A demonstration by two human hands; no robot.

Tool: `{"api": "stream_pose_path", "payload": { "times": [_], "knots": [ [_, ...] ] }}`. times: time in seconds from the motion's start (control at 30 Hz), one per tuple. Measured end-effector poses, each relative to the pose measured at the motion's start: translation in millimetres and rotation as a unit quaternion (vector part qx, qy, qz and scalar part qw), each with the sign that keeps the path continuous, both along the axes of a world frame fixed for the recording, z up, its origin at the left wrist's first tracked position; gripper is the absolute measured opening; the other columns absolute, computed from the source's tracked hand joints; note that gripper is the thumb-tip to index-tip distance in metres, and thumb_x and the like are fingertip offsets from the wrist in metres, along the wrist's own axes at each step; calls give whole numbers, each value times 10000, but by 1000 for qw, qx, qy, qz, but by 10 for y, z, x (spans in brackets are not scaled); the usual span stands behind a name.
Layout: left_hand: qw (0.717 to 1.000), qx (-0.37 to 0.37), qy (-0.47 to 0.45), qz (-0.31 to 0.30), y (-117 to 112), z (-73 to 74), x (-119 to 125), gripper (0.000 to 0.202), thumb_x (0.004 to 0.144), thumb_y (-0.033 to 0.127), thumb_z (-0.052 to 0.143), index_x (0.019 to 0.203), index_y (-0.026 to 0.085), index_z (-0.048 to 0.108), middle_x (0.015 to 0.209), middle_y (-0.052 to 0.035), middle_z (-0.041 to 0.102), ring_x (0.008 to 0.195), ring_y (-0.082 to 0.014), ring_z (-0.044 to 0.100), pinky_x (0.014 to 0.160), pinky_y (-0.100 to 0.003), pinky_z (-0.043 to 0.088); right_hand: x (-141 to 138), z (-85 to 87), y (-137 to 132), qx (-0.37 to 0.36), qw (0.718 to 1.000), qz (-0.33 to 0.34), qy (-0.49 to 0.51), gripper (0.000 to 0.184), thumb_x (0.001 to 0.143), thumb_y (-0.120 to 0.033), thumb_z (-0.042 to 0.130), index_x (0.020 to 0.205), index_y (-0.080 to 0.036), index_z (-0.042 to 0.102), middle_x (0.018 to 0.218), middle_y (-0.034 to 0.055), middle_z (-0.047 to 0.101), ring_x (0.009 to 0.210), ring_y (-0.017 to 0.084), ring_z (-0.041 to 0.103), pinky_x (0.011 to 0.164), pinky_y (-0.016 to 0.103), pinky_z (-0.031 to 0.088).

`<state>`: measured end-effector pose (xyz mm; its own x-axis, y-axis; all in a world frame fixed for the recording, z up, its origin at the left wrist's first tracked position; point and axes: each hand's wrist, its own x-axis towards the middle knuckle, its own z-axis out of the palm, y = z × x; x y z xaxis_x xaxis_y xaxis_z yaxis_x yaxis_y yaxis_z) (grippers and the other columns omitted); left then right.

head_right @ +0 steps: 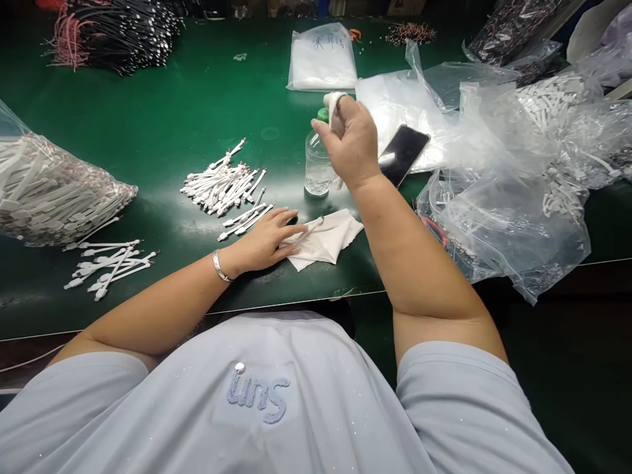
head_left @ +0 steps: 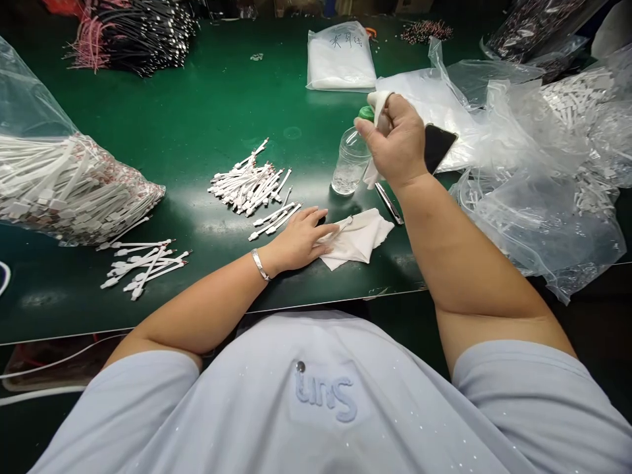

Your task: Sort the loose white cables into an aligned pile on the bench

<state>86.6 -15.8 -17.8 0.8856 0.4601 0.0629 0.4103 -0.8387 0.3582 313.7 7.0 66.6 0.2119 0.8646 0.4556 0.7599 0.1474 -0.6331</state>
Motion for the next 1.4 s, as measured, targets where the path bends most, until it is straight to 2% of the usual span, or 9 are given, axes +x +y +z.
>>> {"api": "stream_pose_path", "payload": {
  "times": [0.1,0.17,0.33,0.47,0.63,0.97,1.1,1.23,1.4],
  "knots": [
    [999,9,-42,-3,-7,-18,-7,398,870,352,606,1231,187,625,1391,-152,493,1302,-307,407,1105,-483,311,9,-68,-297,119,980,-109,-119,80,931,-196,521,909,-175,595,927,90,579,916,200,502,880,341,390],
    [998,18,-64,-8,-15,-33,-6,293,868,348,610,1106,192,681,1313,-122,560,1230,-283,459,1076,-461,343,-31,-218,-555,145,968,-58,-196,167,894,-134,489,806,-189,620,873,93,580,881,217,516,828,352,395],
    [997,22,-76,-17,-28,-56,2,215,889,348,579,925,210,740,1168,-82,652,1156,-269,497,1030,-464,369,-222,-660,-1032,-70,935,156,-311,258,844,-78,459,764,-176,684,823,74,586,752,177,509,630,272,349],
    [997,12,-77,-16,-29,-55,-1,235,893,341,573,964,200,747,1142,-93,667,1136,-267,507,1009,-457,391,-310,-734,-1083,-207,884,178,-379,272,885,-100,458,848,-160,721,833,93,591,751,184,489,603,279,269],
    [997,3,-71,-16,-26,-42,-4,235,895,327,567,950,193,752,1143,-95,670,1136,-273,505,1011,-463,394,-322,-639,-1016,-251,851,126,-444,289,884,-80,445,921,-136,726,868,131,606,749,208,487,595,316,199],
    [998,-4,-63,-12,-28,-29,1,233,892,322,567,952,191,751,1147,-94,662,1160,-287,492,1022,-471,385,-317,-704,-1079,-247,863,104,-429,304,882,-88,427,874,-157,723,840,112,598,729,200,466,590,316,196],
    [998,-4,-62,-10,-34,-33,-3,220,889,321,572,953,208,749,1157,-86,658,1174,-284,491,1036,-478,378,-314,-695,-1097,-238,860,153,-426,306,869,-80,432,842,-168,724,802,97,587,717,197,454,589,311,194],
    [998,-5,-62,-11,-32,-31,-6,218,894,316,564,957,217,748,1154,-89,658,1182,-276,492,1038,-476,384,-285,-709,-1098,-230,865,100,-434,312,860,-63,420,826,-156,715,801,97,583,694,194,436,582,314,181],
    [998,-4,-56,-8,-32,-20,-8,230,896,322,561,970,211,749,1162,-87,657,1181,-285,495,1039,-485,385,-287,-744,-1082,-227,865,143,-424,299,862,-82,426,830,-169,710,797,91,580,699,196,436,589,317,189]
  ]
}}
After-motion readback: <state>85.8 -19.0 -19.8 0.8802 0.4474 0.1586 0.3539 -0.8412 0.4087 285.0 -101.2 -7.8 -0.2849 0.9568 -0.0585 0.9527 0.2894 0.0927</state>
